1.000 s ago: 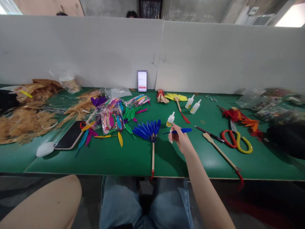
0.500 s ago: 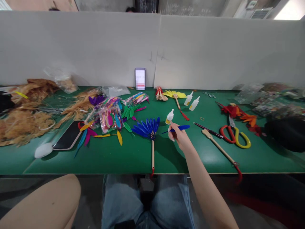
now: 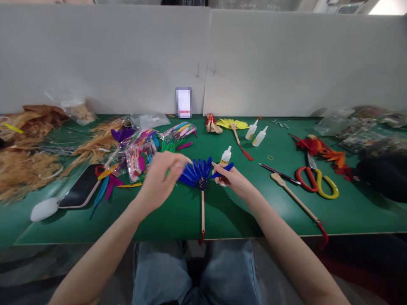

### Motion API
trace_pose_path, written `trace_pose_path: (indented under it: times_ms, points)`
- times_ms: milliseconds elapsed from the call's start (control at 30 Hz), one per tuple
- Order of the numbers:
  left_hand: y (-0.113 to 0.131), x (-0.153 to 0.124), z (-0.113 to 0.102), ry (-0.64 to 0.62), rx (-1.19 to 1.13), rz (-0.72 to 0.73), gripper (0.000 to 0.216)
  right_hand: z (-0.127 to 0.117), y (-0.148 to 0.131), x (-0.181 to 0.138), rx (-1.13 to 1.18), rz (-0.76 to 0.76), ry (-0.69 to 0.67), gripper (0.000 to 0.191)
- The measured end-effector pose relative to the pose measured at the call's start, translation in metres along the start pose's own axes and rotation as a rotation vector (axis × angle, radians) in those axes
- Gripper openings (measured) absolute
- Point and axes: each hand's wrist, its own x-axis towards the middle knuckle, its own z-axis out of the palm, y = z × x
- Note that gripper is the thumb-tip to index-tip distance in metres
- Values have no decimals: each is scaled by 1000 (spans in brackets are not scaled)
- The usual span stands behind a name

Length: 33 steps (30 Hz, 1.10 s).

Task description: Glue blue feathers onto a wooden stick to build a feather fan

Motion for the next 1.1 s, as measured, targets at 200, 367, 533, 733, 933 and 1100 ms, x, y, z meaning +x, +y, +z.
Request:
trace_pose_path:
  times_ms: [200, 367, 533, 733, 933, 1100]
  points:
    - [-19, 25, 51, -354, 22, -8, 30, -2, -3, 9, -96, -46, -3, 38]
    - [-16, 27, 53, -341, -162, -98, 32, -4, -2, 8, -97, -51, 91, 39]
    - [-17, 23, 57, -314, -178, -99, 26, 1, -5, 6, -94, -83, 113, 38]
    - [-19, 17, 65, -299, -214, -134, 26, -1, -2, 3, -51, -78, 155, 38]
    - [-17, 13, 67, -255, -181, -142, 24, -4, -2, 2, -65, -49, 147, 41]
    - [-14, 12, 67, -262, -159, -121, 26, -5, -3, 2, -104, -19, 120, 41]
